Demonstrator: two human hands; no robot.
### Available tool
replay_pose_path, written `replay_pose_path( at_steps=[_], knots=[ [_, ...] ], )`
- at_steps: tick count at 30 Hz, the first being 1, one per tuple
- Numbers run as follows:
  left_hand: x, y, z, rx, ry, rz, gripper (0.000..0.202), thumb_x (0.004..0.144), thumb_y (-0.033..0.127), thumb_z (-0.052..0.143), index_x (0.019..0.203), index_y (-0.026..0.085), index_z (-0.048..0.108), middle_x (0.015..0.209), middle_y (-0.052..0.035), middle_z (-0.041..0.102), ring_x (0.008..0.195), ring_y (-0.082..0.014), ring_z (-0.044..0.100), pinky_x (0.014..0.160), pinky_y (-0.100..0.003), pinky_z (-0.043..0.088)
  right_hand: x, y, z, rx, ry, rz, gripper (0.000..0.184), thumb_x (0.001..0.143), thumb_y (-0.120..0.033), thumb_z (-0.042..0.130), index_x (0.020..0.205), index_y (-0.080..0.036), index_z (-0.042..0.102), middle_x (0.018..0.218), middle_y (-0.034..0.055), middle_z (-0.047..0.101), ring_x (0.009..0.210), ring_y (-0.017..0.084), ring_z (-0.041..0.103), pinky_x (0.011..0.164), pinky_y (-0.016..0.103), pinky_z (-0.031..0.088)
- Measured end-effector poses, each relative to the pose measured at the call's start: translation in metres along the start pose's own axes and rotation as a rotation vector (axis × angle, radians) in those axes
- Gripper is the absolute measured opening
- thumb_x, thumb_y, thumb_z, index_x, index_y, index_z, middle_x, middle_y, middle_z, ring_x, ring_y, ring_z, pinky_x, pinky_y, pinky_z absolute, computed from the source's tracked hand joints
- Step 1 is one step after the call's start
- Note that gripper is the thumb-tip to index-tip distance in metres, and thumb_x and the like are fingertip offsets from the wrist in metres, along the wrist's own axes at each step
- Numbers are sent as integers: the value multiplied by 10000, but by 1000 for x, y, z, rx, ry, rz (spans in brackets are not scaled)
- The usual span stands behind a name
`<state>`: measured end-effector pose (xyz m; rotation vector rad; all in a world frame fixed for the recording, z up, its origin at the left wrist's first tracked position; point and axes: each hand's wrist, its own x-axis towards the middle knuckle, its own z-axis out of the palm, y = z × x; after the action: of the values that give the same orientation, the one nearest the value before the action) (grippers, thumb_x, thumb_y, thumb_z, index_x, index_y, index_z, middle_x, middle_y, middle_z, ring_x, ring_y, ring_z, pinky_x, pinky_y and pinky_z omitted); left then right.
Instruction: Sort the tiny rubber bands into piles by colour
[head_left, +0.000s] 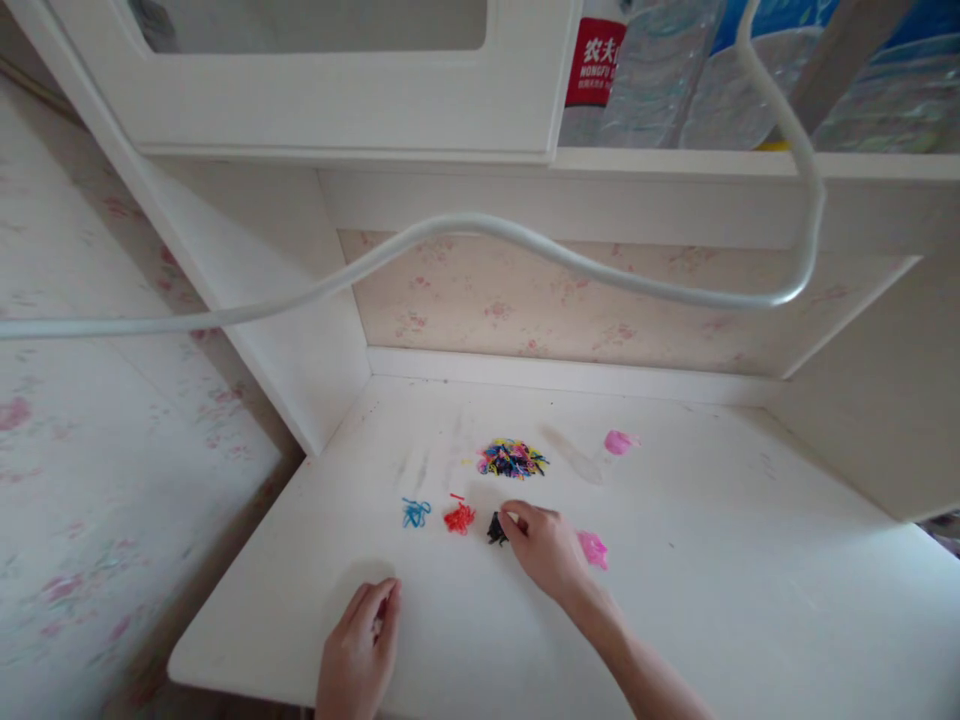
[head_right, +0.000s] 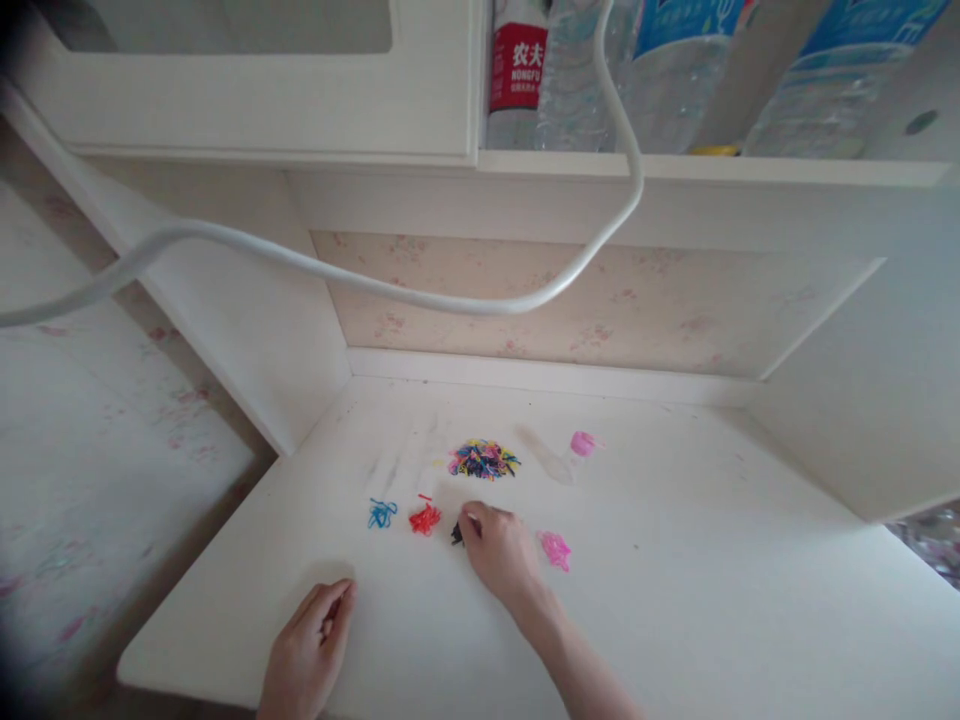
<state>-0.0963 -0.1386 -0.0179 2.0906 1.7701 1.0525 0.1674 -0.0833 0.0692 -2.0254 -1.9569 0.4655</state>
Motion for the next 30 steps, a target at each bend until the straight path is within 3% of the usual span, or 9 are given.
replay_pose_path(
  at_steps=[3,7,15,19,23,27,30],
  knots=[
    [-2,3,2,13,-6,1,229,916,356,421,959,212,593,775,-11,643,663,-114,642,594,-186,506,42,-24,4,-153,-88,4,329,905,-387,368,1109,-333,621,934,24,716,852,172,658,698,245,444],
    [-2,5,1,58,-19,11,209,920,331,417,950,215,588,790,-22,640,699,-127,648,596,-194,509,83,-44,21,-244,-134,14,341,893,-332,403,1159,-257,602,977,110,702,910,223,653,744,326,470],
    [0,4,-1,92,-37,27,202,926,305,403,933,223,588,782,-23,634,681,-127,639,611,-207,510,110,-59,37,-307,-142,33,315,889,-206,407,1013,-96,675,979,212,678,954,247,648,769,325,477],
    [1,5,-2,104,-56,11,211,925,306,401,936,219,594,779,-19,635,671,-121,636,611,-202,507,101,-59,32,-287,-121,33,307,898,-209,402,1024,-105,661,952,196,685,918,228,657,749,302,469],
    [0,4,-2,116,-51,21,219,922,320,407,936,216,599,783,-17,642,676,-118,643,606,-194,498,73,-46,19,-251,-80,41,371,948,-317,312,1026,-206,657,951,112,700,888,198,654,734,281,446],
    [0,3,0,157,-43,69,222,919,329,409,930,217,600,758,-14,651,639,-118,639,581,-197,478,26,-6,0,-220,-33,108,387,948,-382,291,1061,-276,645,899,50,714,831,164,658,673,222,409],
    [-1,3,1,185,-58,76,216,917,339,417,931,221,597,763,-12,656,649,-123,644,566,-200,465,-12,34,-6,-113,74,221,363,929,-403,322,1014,-300,659,769,11,719,710,150,662,603,205,386]
  ],
)
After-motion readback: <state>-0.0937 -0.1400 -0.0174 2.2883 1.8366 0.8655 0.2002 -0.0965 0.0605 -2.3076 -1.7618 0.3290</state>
